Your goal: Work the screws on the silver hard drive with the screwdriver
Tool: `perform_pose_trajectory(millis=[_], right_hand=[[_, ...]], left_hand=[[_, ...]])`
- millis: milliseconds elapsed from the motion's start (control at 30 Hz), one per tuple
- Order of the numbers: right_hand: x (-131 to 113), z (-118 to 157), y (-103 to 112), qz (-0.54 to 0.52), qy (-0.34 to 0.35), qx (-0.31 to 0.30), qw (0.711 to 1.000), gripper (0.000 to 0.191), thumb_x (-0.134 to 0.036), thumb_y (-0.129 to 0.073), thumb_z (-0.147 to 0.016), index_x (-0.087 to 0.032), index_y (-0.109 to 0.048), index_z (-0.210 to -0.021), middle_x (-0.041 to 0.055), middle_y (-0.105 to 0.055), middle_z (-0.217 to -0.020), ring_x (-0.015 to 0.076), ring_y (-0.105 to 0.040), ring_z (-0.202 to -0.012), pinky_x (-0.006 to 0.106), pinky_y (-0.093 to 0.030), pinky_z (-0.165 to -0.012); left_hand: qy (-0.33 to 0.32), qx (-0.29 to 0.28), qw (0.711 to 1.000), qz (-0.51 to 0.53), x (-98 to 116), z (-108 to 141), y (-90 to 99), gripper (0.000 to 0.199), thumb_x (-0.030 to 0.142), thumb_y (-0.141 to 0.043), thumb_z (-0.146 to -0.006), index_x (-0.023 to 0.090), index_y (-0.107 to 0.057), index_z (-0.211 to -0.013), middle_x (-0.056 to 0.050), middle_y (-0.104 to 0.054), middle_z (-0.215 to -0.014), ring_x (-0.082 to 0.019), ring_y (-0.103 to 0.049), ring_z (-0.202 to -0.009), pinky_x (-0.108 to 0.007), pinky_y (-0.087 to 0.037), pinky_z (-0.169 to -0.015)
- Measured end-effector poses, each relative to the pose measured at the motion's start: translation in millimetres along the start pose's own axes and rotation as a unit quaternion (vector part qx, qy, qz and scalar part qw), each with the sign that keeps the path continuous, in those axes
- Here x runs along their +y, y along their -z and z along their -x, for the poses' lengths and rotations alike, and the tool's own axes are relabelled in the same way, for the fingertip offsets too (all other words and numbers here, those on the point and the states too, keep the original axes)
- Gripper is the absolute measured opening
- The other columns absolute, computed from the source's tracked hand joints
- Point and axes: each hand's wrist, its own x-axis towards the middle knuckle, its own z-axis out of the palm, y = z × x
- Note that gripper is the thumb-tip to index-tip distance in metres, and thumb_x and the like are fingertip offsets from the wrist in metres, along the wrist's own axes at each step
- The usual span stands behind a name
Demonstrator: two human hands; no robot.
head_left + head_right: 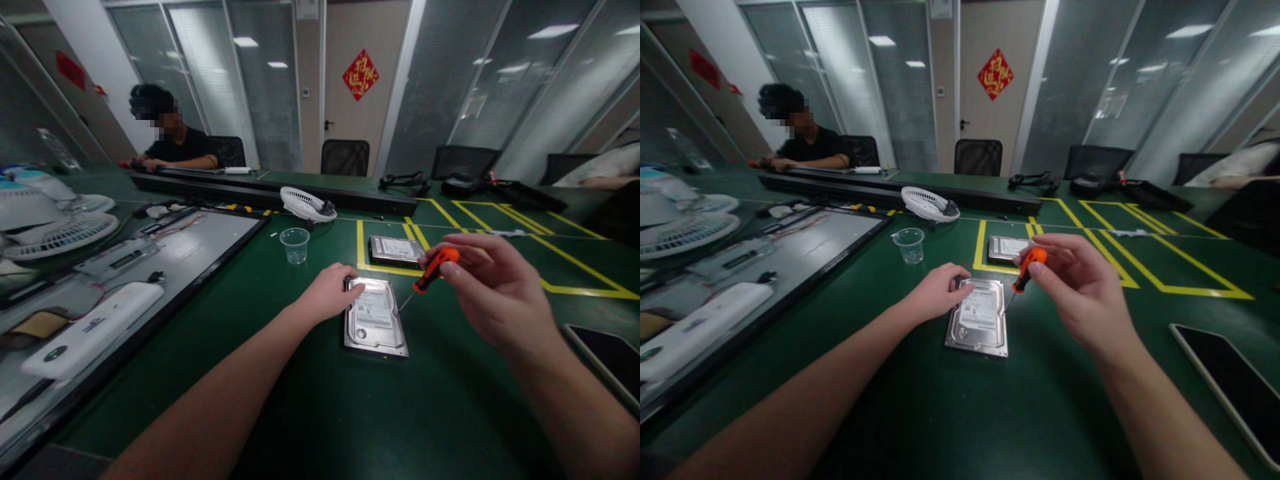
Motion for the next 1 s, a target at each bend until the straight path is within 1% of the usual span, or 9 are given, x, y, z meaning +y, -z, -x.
perform_pose_trajectory(millis=[133,233,333,467,533,667,733,900,1000], right_hand=[[-1.5,-1.1,-0.7,0.005,-0.010,-0.005,1.000,0.030,-0.021,-0.077,-0.090,-0.029,-0.077,-0.119,0.0054,-0.079,-0.112,0.0248,-0.076,-0.109,0.039,-0.064,-0.096],[-4.7,-1.8,-3.1,-0.036,-0.016,-0.009,0.999,0.027,-0.020,-0.072,-0.093,-0.027,-0.079,-0.117,0.0066,-0.079,-0.120,0.0270,-0.073,-0.118,0.041,-0.062,-0.102],[-4.4,-1.4,-3.5,-0.057,-0.019,-0.007,0.998,0.027,-0.019,-0.071,-0.093,-0.027,-0.079,-0.118,0.0055,-0.079,-0.120,0.0266,-0.074,-0.117,0.043,-0.060,-0.106],[-1.1,-0.4,-1.1,-0.015,-0.015,0.006,1.000,0.029,-0.019,-0.078,-0.088,-0.028,-0.079,-0.116,0.0034,-0.080,-0.109,0.0211,-0.076,-0.104,0.035,-0.064,-0.096],[-1.5,-0.5,-0.8,-0.007,-0.010,0.008,1.000,0.029,-0.019,-0.081,-0.086,-0.028,-0.079,-0.114,0.0035,-0.080,-0.107,0.0202,-0.076,-0.102,0.031,-0.065,-0.091],[-5.8,-1.5,-3.1,-0.042,-0.018,0.002,0.999,0.024,-0.022,-0.076,-0.090,-0.025,-0.080,-0.113,0.0069,-0.080,-0.115,0.0248,-0.075,-0.112,0.037,-0.064,-0.097],[-6.3,-1.6,-3.8,-0.043,-0.019,0.001,0.999,0.024,-0.023,-0.076,-0.090,-0.026,-0.080,-0.114,0.0063,-0.080,-0.114,0.0254,-0.075,-0.112,0.040,-0.063,-0.100],[-1.1,-0.7,-1.0,0.009,-0.004,0.014,1.000,0.026,-0.024,-0.081,-0.087,-0.032,-0.078,-0.111,0.0014,-0.079,-0.105,0.0196,-0.076,-0.098,0.033,-0.065,-0.088],[2.1,-0.6,0.9,0.014,0.005,0.007,1.000,0.034,-0.023,-0.082,-0.087,-0.035,-0.075,-0.117,0.0004,-0.078,-0.106,0.0215,-0.076,-0.102,0.037,-0.065,-0.090]], left_hand=[[-0.002,0.003,1.000,-0.001,-0.2,0.1,-0.5,0.028,0.038,-0.065,-0.095,0.017,-0.074,-0.111,-0.007,-0.066,-0.100,-0.020,-0.063,-0.085,-0.035,-0.051,-0.082],[-0.002,0.004,1.000,0.000,-0.6,0.4,-0.7,0.029,0.039,-0.064,-0.095,0.017,-0.074,-0.111,-0.007,-0.066,-0.100,-0.020,-0.063,-0.085,-0.034,-0.051,-0.081],[-0.002,0.003,1.000,0.003,-0.9,0.5,-0.3,0.029,0.039,-0.064,-0.095,0.017,-0.074,-0.112,-0.007,-0.066,-0.099,-0.020,-0.063,-0.084,-0.034,-0.051,-0.080],[-0.001,0.003,1.000,0.002,-0.7,0.2,0.0,0.030,0.039,-0.065,-0.095,0.017,-0.074,-0.111,-0.007,-0.066,-0.099,-0.020,-0.063,-0.084,-0.035,-0.051,-0.082],[0.001,0.004,1.000,0.002,-0.5,0.1,0.0,0.030,0.039,-0.065,-0.095,0.016,-0.074,-0.112,-0.007,-0.066,-0.099,-0.020,-0.063,-0.085,-0.035,-0.051,-0.082],[-0.002,0.003,1.000,0.002,0.0,0.3,0.3,0.030,0.039,-0.064,-0.095,0.016,-0.074,-0.111,-0.007,-0.066,-0.099,-0.020,-0.063,-0.084,-0.034,-0.051,-0.081],[0.001,0.001,1.000,0.003,0.3,0.4,0.6,0.030,0.040,-0.064,-0.095,0.017,-0.074,-0.111,-0.007,-0.066,-0.100,-0.019,-0.062,-0.082,-0.034,-0.051,-0.079],[-0.002,0.003,1.000,0.003,0.0,0.4,0.2,0.031,0.039,-0.064,-0.095,0.016,-0.074,-0.112,-0.007,-0.066,-0.101,-0.019,-0.063,-0.083,-0.034,-0.051,-0.079],[-0.005,0.006,1.000,-0.001,-0.8,-0.1,-0.8,0.029,0.038,-0.065,-0.095,0.016,-0.074,-0.111,-0.007,-0.066,-0.100,-0.020,-0.063,-0.085,-0.035,-0.052,-0.082]])
